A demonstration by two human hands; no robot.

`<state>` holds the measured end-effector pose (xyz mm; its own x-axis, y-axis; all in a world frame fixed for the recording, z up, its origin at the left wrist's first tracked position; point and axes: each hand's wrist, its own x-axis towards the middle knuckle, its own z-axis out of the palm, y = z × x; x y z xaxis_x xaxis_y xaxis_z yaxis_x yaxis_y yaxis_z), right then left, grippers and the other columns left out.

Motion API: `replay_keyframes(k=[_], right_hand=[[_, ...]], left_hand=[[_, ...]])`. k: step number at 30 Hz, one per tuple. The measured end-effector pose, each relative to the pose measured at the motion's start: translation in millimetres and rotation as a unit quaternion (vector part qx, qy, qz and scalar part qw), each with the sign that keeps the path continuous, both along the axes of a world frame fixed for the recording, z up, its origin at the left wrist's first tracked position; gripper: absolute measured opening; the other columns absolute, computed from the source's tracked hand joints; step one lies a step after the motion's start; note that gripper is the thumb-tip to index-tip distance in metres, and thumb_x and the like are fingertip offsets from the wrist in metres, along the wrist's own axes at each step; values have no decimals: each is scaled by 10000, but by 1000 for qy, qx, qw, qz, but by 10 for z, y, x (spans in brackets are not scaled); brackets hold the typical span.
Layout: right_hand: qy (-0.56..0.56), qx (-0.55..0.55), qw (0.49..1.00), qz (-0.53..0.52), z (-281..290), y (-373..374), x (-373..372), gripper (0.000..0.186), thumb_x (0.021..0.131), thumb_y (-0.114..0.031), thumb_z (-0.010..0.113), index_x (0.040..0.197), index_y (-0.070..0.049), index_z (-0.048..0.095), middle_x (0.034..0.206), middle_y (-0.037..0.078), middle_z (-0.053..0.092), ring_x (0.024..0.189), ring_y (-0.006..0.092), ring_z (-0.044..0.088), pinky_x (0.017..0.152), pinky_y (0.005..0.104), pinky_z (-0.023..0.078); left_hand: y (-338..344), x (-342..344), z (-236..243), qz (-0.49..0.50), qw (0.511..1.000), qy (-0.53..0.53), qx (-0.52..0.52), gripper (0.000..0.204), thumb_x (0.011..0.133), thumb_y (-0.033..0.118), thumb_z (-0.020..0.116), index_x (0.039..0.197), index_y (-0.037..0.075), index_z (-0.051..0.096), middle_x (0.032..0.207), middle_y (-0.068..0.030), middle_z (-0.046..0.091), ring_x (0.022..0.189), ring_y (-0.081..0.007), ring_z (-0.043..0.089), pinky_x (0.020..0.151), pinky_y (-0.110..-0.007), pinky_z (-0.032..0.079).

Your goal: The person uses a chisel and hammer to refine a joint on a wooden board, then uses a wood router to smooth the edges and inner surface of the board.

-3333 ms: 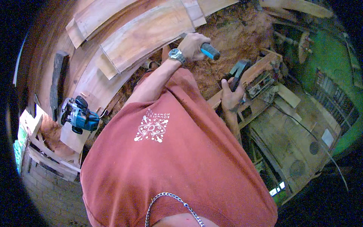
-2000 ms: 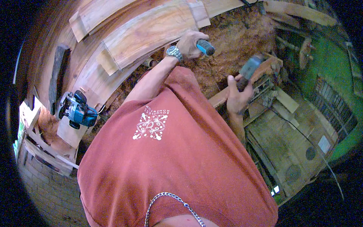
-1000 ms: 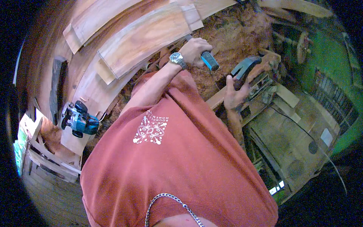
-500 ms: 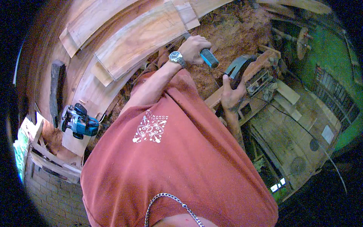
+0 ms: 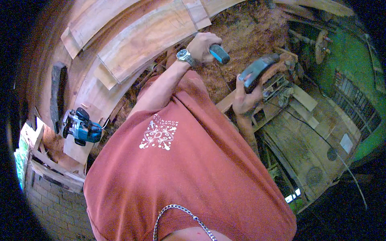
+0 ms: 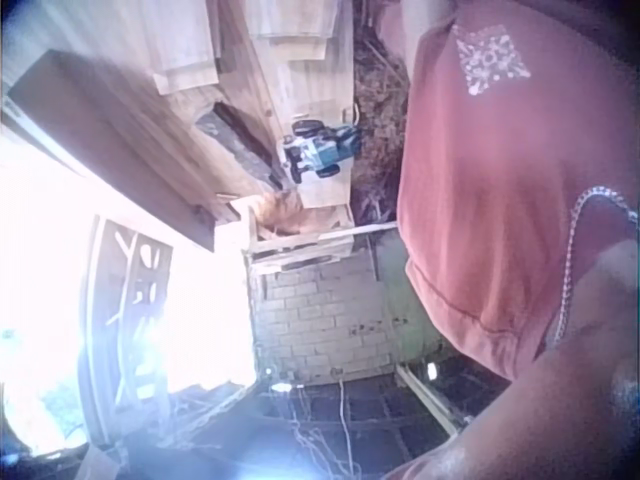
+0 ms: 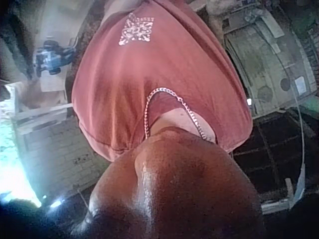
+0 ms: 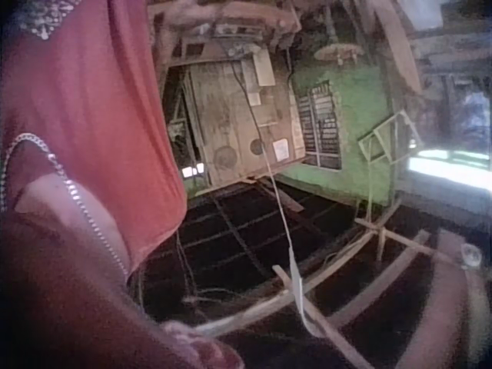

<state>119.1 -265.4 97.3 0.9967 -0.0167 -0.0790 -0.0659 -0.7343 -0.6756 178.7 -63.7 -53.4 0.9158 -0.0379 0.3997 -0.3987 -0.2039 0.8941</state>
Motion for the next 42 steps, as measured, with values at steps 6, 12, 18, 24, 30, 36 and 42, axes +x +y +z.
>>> replay_keyframes(k=[6, 12, 18, 24, 30, 36, 42], right_hand=[[-8, -152, 977, 146, 55, 456, 72, 214, 926, -99, 701, 1103, -31, 602, 843, 162, 700, 758, 291, 711, 694, 394, 555], [-100, -128, 977, 138, 59, 211, -65, 202, 930, -70, 676, 1114, -28, 606, 838, 148, 690, 729, 290, 688, 702, 396, 540], [25, -151, 980, 131, 20, 425, 48, 255, 919, -131, 714, 1133, -35, 613, 869, 198, 700, 814, 376, 722, 725, 453, 540], [86, -75, 993, 17, -205, 230, -55, 261, 880, -191, 775, 1029, -35, 628, 806, 129, 646, 747, 277, 638, 701, 417, 500], [131, 47, 984, -111, -576, -38, -318, 251, 854, -226, 794, 940, -46, 642, 743, 43, 591, 672, 174, 551, 658, 362, 460], [151, 153, 957, -195, -1025, -429, -996, 323, 798, -256, 844, 954, -68, 633, 790, 22, 613, 716, 179, 581, 694, 374, 481], [150, 167, 934, -277, -986, -642, -1682, 288, 825, -214, 810, 1006, -42, 666, 890, 60, 654, 835, 219, 625, 757, 407, 489]], left_hand=[[150, 9, 22, 24, 999, 20, -17, 198, 602, 165, 693, 736, 76, 578, 719, -163, 609, 707, -395, 623, 635, -474, 509], [177, -9, 71, 17, 999, 39, -31, 197, 599, 147, 702, 744, 69, 594, 709, -164, 620, 703, -391, 636, 629, -459, 518], [185, -36, 118, 40, 997, 59, -21, 177, 622, 147, 700, 785, 90, 664, 707, -182, 635, 689, -399, 639, 636, -461, 534], [320, -665, 152, -182, 955, 220, 76, 116, 713, 167, 687, 802, 94, 678, 719, -184, 666, 717, -412, 666, 695, -486, 559], [340, -995, 88, -24, 938, 221, 265, 298, 756, 118, 689, 1053, 91, 683, 1217, -170, 647, 838, -407, 707, 757, -507, 583], [225, -929, 187, 31, 865, 305, 397, 490, 740, 85, 707, 1217, 71, 594, 1383, -276, 482, 843, -484, 705, 741, -549, 585], [253, -931, -55, 47, 840, 319, 437, 516, 770, 117, 723, 1268, 73, 596, 1305, -275, 516, 885, -486, 702, 766, -550, 587]])
